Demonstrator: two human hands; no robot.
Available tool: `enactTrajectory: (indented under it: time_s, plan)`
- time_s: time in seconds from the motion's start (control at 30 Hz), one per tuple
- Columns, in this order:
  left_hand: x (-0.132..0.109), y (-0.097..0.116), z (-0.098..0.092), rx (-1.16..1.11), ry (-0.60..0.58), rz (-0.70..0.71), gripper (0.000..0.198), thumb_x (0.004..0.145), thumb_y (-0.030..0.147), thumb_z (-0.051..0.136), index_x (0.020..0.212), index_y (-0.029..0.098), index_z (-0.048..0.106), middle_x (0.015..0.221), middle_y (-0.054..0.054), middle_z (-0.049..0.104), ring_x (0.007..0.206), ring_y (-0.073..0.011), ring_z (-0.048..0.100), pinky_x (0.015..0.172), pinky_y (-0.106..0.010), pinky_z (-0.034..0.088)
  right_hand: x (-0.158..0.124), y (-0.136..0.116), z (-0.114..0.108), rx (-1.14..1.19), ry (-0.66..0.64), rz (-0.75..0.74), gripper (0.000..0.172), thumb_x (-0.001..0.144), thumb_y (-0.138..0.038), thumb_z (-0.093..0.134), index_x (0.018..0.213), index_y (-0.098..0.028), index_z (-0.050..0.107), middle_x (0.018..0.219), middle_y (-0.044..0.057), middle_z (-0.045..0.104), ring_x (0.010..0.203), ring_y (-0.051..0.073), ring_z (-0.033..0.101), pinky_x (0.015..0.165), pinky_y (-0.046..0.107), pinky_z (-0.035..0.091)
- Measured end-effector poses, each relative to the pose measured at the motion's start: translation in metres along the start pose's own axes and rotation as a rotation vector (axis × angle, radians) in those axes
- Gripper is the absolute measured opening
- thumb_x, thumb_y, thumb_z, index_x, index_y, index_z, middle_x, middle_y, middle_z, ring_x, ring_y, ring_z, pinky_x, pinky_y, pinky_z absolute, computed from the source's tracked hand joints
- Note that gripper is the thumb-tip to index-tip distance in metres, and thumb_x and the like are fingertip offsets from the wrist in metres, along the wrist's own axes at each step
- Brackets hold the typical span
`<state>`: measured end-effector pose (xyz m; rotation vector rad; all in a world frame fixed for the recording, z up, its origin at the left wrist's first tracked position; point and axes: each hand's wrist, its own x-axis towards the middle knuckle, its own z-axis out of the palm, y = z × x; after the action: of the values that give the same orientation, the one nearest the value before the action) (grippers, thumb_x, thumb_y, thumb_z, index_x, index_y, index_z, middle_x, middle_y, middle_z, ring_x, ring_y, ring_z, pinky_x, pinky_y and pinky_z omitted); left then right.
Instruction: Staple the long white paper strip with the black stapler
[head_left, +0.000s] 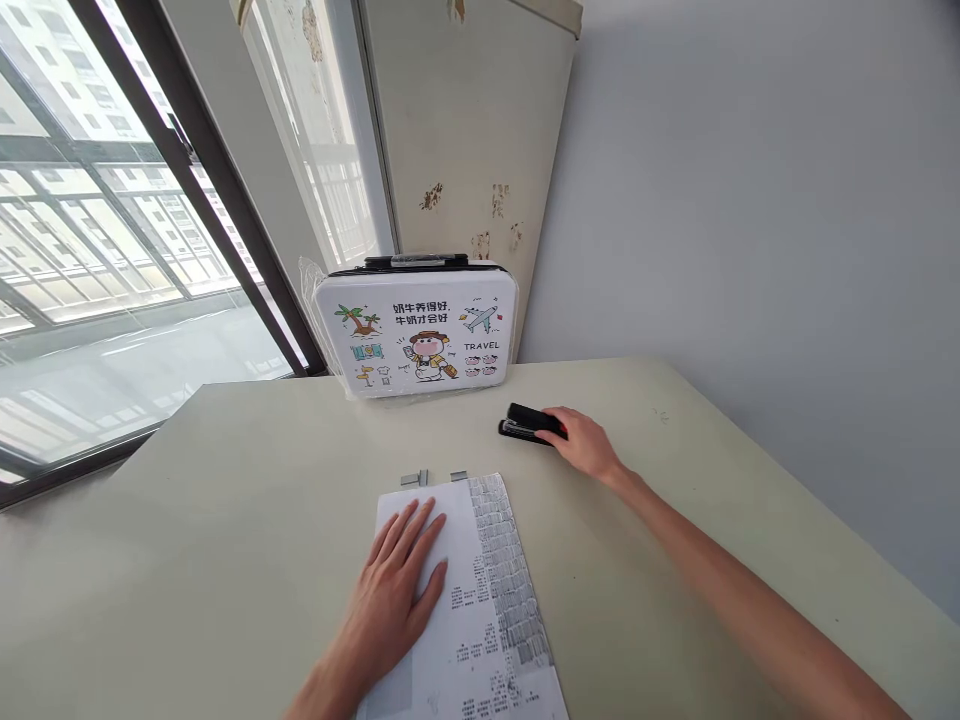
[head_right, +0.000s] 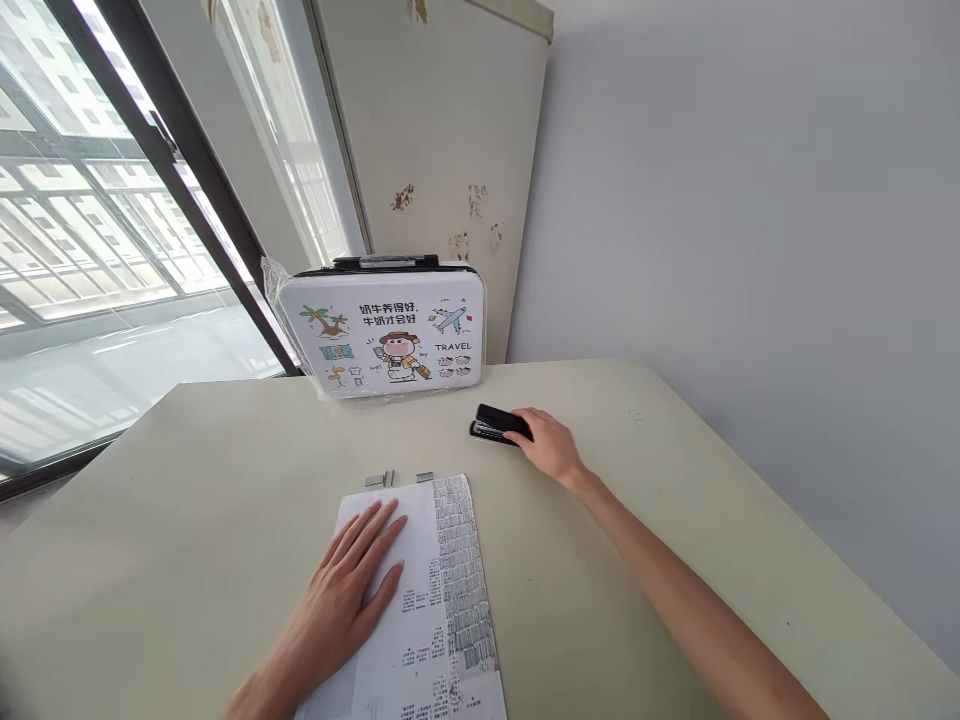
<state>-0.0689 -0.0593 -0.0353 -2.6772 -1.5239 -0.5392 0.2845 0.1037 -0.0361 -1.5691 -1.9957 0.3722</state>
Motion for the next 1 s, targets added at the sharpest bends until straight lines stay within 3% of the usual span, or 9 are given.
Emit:
enactTrajectory:
  time_s: [0.1, 0.23, 0.47, 0.67, 0.8, 1.0]
  plan:
    - [0.001, -0.003, 0.0, -0.014, 0.013, 0.003, 0.06, 0.105, 0.038, 0.051, 0.162, 0.031, 0.035, 0.166, -0.004, 0.038, 0.152, -0.0327, 0.036, 0.121, -0.055, 0.039, -0.037, 0.016, -0.02, 0.034, 0.002, 0.015, 0.041, 0.098, -0.056, 0.057, 0.124, -0.026, 0.067, 0.116, 0.008, 0.073, 0.095, 0.027, 0.069, 0.083, 0.042, 0.057]
    - [0.003, -0.01, -0.001, 0.0, -0.002, 0.001, 0.06, 0.105, 0.038, 0.051, 0.163, 0.032, 0.034, 0.166, -0.004, 0.038, 0.153, -0.0328, 0.036, 0.122, -0.056, 0.038, -0.084, 0.017, -0.037, 0.116, -0.058, 0.01, 0.041, 0.096, -0.062, 0.057, 0.121, -0.031, 0.068, 0.109, 0.007, 0.072, 0.094, 0.027, 0.068, 0.069, 0.037, 0.058]
    - [0.007, -0.023, -0.007, -0.001, -0.024, 0.027, 0.06, 0.105, 0.04, 0.051, 0.162, 0.034, 0.035, 0.166, -0.003, 0.04, 0.152, -0.0332, 0.038, 0.12, -0.057, 0.04, -0.138, 0.004, -0.044, 0.392, -0.26, 0.095, 0.034, 0.095, -0.059, 0.062, 0.118, -0.034, 0.068, 0.107, 0.005, 0.07, 0.094, 0.026, 0.067, 0.084, 0.04, 0.058]
    - [0.028, -0.02, -0.01, -0.031, 0.023, 0.002, 0.041, 0.104, 0.04, 0.053, 0.143, 0.03, 0.057, 0.149, -0.006, 0.06, 0.14, -0.0322, 0.051, 0.112, -0.054, 0.048, -0.147, -0.002, -0.046, 0.582, -0.189, 0.156, 0.042, 0.105, -0.058, 0.04, 0.125, -0.032, 0.067, 0.122, 0.007, 0.072, 0.113, 0.028, 0.067, 0.101, 0.043, 0.053]
    - [0.064, -0.02, -0.002, -0.045, 0.072, -0.04, 0.031, 0.106, 0.04, 0.049, 0.13, 0.028, 0.064, 0.131, -0.008, 0.069, 0.127, -0.031, 0.058, 0.105, -0.052, 0.05, -0.145, -0.007, -0.045, 0.589, -0.118, 0.205, 0.045, 0.107, -0.057, 0.034, 0.122, -0.032, 0.067, 0.118, 0.006, 0.074, 0.111, 0.027, 0.068, 0.1, 0.042, 0.055]
    - [0.114, -0.025, 0.015, -0.159, 0.087, -0.081, 0.033, 0.104, 0.047, 0.048, 0.116, 0.025, 0.07, 0.122, -0.011, 0.07, 0.12, -0.0338, 0.056, 0.105, -0.056, 0.046, -0.146, -0.003, -0.04, 0.595, -0.116, 0.202, 0.045, 0.108, -0.056, 0.03, 0.129, -0.032, 0.062, 0.12, 0.006, 0.073, 0.114, 0.025, 0.068, 0.101, 0.042, 0.055]
